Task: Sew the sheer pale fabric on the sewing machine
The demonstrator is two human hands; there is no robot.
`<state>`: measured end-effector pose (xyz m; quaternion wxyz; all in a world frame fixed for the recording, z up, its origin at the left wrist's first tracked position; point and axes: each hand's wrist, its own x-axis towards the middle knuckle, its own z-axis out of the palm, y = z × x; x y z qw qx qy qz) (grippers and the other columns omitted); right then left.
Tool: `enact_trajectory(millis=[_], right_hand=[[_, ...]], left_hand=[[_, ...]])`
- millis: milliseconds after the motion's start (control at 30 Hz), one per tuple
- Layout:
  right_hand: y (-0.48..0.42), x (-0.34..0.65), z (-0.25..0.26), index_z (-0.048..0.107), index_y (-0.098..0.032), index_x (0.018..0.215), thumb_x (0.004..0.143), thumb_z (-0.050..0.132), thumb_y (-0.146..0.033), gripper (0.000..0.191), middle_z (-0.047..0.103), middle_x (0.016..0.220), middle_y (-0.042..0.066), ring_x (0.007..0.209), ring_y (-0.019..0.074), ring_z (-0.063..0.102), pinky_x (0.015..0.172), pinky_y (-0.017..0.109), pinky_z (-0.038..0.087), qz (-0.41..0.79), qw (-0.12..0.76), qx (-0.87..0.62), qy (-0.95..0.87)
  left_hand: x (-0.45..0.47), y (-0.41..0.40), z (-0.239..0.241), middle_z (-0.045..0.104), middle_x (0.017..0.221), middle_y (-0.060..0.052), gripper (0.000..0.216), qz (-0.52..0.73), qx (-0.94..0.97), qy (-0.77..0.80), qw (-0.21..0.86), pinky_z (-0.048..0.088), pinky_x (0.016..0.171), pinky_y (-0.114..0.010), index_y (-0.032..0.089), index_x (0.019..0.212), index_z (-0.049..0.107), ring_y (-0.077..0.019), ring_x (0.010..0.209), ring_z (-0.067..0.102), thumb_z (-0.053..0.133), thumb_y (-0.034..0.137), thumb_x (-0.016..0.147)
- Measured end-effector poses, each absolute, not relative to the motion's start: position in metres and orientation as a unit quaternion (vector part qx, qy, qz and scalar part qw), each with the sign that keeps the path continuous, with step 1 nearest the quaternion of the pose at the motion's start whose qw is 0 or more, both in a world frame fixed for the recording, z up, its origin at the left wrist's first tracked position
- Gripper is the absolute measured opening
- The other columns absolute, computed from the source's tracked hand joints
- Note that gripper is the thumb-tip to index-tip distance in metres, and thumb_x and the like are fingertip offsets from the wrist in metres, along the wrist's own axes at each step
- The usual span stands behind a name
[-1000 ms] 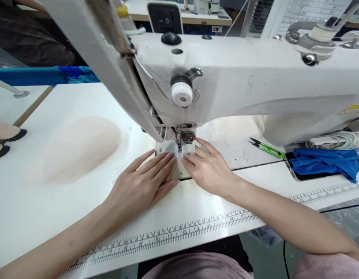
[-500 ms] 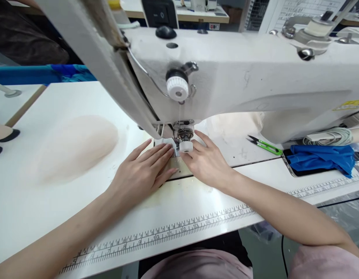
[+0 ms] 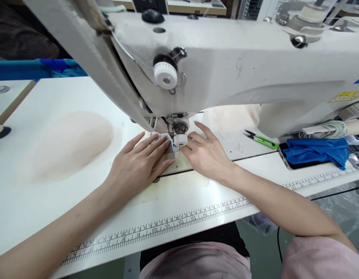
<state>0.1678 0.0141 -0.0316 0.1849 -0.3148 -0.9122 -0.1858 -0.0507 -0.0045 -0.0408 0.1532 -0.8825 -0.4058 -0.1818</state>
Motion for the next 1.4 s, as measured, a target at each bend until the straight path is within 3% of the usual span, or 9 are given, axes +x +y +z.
enact_trajectory(millis=[133, 267, 400, 533, 633, 733, 1000, 1200, 1400], right_hand=[[0.015, 0.169, -0.028, 0.071, -0.020, 0.093, 0.086, 0.044, -0.003, 0.033, 0.073, 0.096, 0.000, 0.090, 0.0184, 0.061, 0.107, 0.044, 0.034, -0.188, 0.186, -0.325, -0.908], [0.015, 0.168, -0.026, 0.072, -0.020, 0.090, 0.083, 0.045, -0.002, 0.032, 0.074, 0.092, -0.001, 0.084, 0.0177, 0.061, 0.105, 0.042, 0.036, -0.192, 0.201, -0.331, -0.902], [0.013, 0.168, -0.025, 0.072, -0.018, 0.094, 0.083, 0.046, -0.004, 0.031, 0.074, 0.092, 0.001, 0.082, 0.0174, 0.061, 0.091, 0.037, 0.043, -0.157, 0.208, -0.328, -0.908], [0.009, 0.167, -0.024, 0.072, -0.017, 0.093, 0.086, 0.047, -0.015, 0.026, 0.073, 0.089, 0.003, 0.078, 0.0182, 0.061, 0.069, 0.033, 0.044, -0.069, 0.217, -0.348, -0.909], [0.005, 0.164, -0.023, 0.072, -0.017, 0.092, 0.091, 0.051, -0.031, 0.026, 0.071, 0.085, 0.003, 0.073, 0.0168, 0.060, 0.063, 0.030, 0.041, 0.052, 0.242, -0.371, -0.895], [0.000, 0.159, -0.019, 0.071, -0.018, 0.091, 0.084, 0.063, -0.047, 0.031, 0.067, 0.082, 0.001, 0.066, 0.0125, 0.055, 0.057, 0.025, 0.037, 0.210, 0.246, -0.385, -0.864], [0.003, 0.159, -0.010, 0.071, -0.018, 0.082, 0.081, 0.064, -0.018, 0.007, 0.065, 0.067, -0.004, 0.044, 0.0036, 0.042, 0.044, 0.020, 0.033, 0.557, 0.166, -0.382, -0.719], [0.003, 0.160, -0.008, 0.064, -0.016, 0.085, 0.083, 0.059, -0.015, 0.006, 0.066, 0.073, 0.000, 0.059, 0.0100, 0.062, 0.050, 0.020, 0.048, 0.622, 0.166, -0.356, -0.678], [0.000, 0.157, -0.011, 0.060, -0.018, 0.085, 0.074, 0.068, -0.015, 0.014, 0.061, 0.073, -0.003, 0.060, 0.0082, 0.054, 0.051, 0.020, 0.042, 0.523, 0.226, -0.379, -0.729]], left_hand=[[-0.047, -0.010, -0.034, 0.069, 0.112, -0.014, 0.040, -0.166, -0.874, -0.410, 0.202, 0.046, 0.098, -0.049, 0.007, 0.117, 0.062, -0.0284, 0.100, 0.065, 0.051, 0.037, 0.093], [-0.045, -0.026, -0.025, 0.069, 0.080, -0.005, 0.027, -0.150, -0.898, -0.370, 0.183, 0.051, 0.056, -0.031, 0.009, 0.112, 0.062, -0.0153, 0.057, 0.061, 0.049, 0.024, 0.094], [-0.050, -0.034, -0.017, 0.067, 0.103, -0.005, 0.034, -0.219, -0.909, -0.345, 0.087, 0.042, 0.047, -0.020, 0.016, 0.122, 0.055, -0.0113, 0.075, 0.065, 0.038, 0.007, 0.094], [-0.058, -0.026, -0.013, 0.068, 0.102, -0.007, 0.028, -0.106, -0.852, -0.509, 0.067, 0.028, 0.039, -0.024, 0.018, 0.117, 0.058, -0.0156, 0.067, 0.063, 0.050, 0.029, 0.093], [-0.058, -0.025, -0.012, 0.066, 0.065, 0.002, 0.020, -0.079, -0.830, -0.551, 0.011, 0.024, 0.042, -0.025, 0.020, 0.092, 0.064, -0.0132, 0.049, 0.054, 0.050, 0.035, 0.092], [-0.053, -0.027, -0.009, 0.060, 0.057, 0.005, 0.021, -0.178, -0.793, -0.576, -0.085, 0.029, 0.047, -0.024, 0.021, 0.081, 0.062, -0.0101, 0.048, 0.049, 0.051, 0.036, 0.092], [-0.056, -0.017, 0.005, 0.043, 0.046, 0.008, 0.020, -0.262, -0.645, -0.568, -0.438, 0.024, 0.037, -0.023, 0.021, 0.080, 0.059, -0.0067, 0.035, 0.033, 0.059, 0.041, 0.086], [-0.061, -0.013, 0.005, 0.049, 0.043, 0.007, 0.023, -0.250, -0.579, -0.545, -0.552, 0.021, 0.034, -0.020, 0.020, 0.080, 0.055, -0.0062, 0.032, 0.038, 0.063, 0.041, 0.084], [-0.057, -0.016, 0.007, 0.062, 0.064, 0.001, 0.021, -0.276, -0.597, -0.507, -0.557, 0.048, 0.056, -0.025, 0.019, 0.088, 0.054, -0.0134, 0.059, 0.062, 0.057, 0.039, 0.087]])
